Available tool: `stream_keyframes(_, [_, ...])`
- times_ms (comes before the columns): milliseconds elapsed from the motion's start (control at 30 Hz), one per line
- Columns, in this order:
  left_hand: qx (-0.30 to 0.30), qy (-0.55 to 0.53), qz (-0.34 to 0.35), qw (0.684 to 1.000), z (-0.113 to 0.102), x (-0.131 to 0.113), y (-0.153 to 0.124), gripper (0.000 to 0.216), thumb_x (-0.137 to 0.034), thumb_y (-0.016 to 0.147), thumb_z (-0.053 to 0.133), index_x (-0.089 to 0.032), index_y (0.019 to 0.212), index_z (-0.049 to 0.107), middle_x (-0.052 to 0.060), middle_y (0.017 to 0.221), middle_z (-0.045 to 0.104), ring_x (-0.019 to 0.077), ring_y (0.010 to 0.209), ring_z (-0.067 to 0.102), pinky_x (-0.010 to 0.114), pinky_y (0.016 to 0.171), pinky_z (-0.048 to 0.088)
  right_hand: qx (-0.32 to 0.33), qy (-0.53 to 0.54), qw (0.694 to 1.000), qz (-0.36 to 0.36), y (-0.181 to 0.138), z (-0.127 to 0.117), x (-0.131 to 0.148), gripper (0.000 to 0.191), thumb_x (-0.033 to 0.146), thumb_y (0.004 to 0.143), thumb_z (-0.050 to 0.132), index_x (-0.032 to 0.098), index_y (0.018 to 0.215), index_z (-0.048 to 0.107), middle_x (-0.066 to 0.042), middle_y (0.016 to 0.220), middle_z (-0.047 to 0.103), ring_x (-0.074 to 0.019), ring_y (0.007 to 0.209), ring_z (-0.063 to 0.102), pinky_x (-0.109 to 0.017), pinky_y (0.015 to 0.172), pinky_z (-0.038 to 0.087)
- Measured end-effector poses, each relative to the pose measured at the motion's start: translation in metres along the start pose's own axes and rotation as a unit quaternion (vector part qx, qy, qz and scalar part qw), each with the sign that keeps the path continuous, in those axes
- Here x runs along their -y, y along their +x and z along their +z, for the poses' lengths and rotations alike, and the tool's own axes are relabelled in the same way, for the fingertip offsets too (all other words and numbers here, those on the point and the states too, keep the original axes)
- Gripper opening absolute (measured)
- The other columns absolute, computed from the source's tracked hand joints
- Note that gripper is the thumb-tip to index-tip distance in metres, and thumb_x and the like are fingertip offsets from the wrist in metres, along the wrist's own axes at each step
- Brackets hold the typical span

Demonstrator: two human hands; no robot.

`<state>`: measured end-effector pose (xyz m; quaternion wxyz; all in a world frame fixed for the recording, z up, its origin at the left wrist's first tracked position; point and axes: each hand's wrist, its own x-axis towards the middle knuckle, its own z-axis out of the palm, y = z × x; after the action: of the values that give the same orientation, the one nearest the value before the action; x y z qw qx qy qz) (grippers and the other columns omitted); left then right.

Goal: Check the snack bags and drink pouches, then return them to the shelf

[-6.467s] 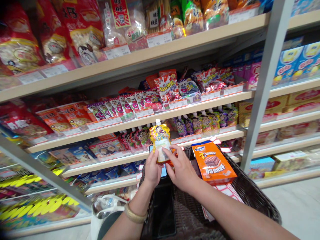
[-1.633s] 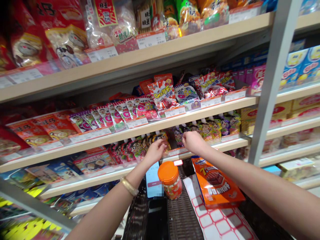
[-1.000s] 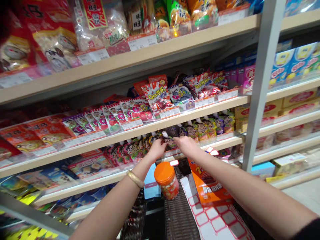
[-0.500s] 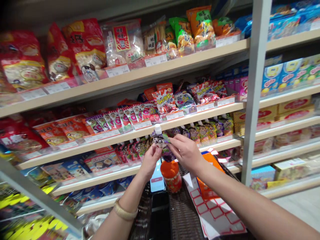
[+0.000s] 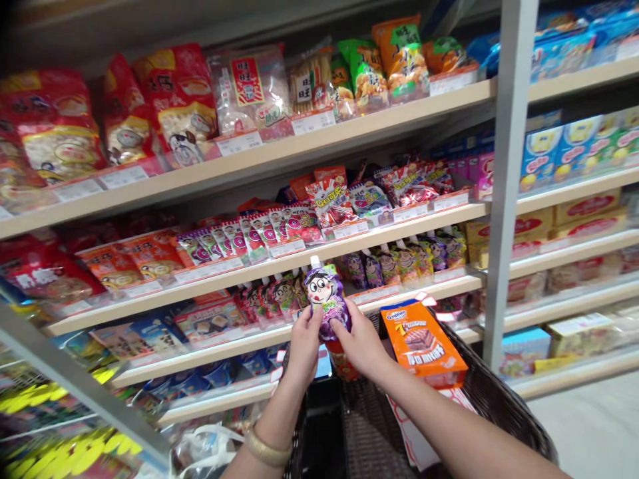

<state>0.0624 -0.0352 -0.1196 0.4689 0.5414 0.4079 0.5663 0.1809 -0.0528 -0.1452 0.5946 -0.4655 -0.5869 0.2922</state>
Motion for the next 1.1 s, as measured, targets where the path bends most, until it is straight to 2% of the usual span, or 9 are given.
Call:
stream_keyframes(200, [0.046,0.041,0.052,0.997,-0.006,0.005,-0.007,0.042,-0.033,0.085,0.056,-0.017,0.124,0.057,0.01,0.128,0.066,0.0229,0.12,0.06,0.034,0.102,0.048,0.017,0.005,1.0,-0.005,0.003,-0.006,-0.009,0.044,0.035,0.088,0.054,0.024,0.131,0.052,-0.008,0.122,0.068,-0.025,0.111,0.064,-0.042,0.097,0.05])
stream_keyframes(367, [0.065,0.094,0.083,0.99,-0.007,0.006,-0.012,0.051,-0.025,0.084,0.053,-0.016,0.134,0.049,0.011,0.14,0.057,0.0234,0.13,0.053,0.036,0.111,0.041,0.025,0.011,1.0,0.001,0.001,-0.01,-0.007,0.046,0.034,0.089,0.052,0.023,0.134,0.05,-0.008,0.124,0.067,-0.0237,0.111,0.063,-0.042,0.098,0.049])
stream_keyframes(700, [0.06,0.096,0.089,0.99,-0.004,0.012,-0.016,0.058,-0.025,0.081,0.055,-0.014,0.137,0.044,0.014,0.141,0.054,0.0246,0.134,0.05,0.037,0.114,0.037,0.024,0.012,1.0,-0.007,-0.003,-0.013,-0.005,0.044,0.034,0.09,0.052,0.024,0.132,0.051,-0.008,0.125,0.066,-0.0237,0.114,0.062,-0.042,0.1,0.048])
stream_keyframes(1100, [-0.001,0.174,0.093,0.98,0.004,0.015,-0.023,0.055,-0.025,0.083,0.053,-0.015,0.137,0.045,0.012,0.134,0.06,0.0228,0.129,0.054,0.032,0.11,0.042,0.025,-0.004,1.0,-0.001,-0.004,-0.015,-0.01,0.04,0.037,0.09,0.053,0.025,0.128,0.053,-0.008,0.121,0.069,-0.0249,0.108,0.066,-0.042,0.095,0.051])
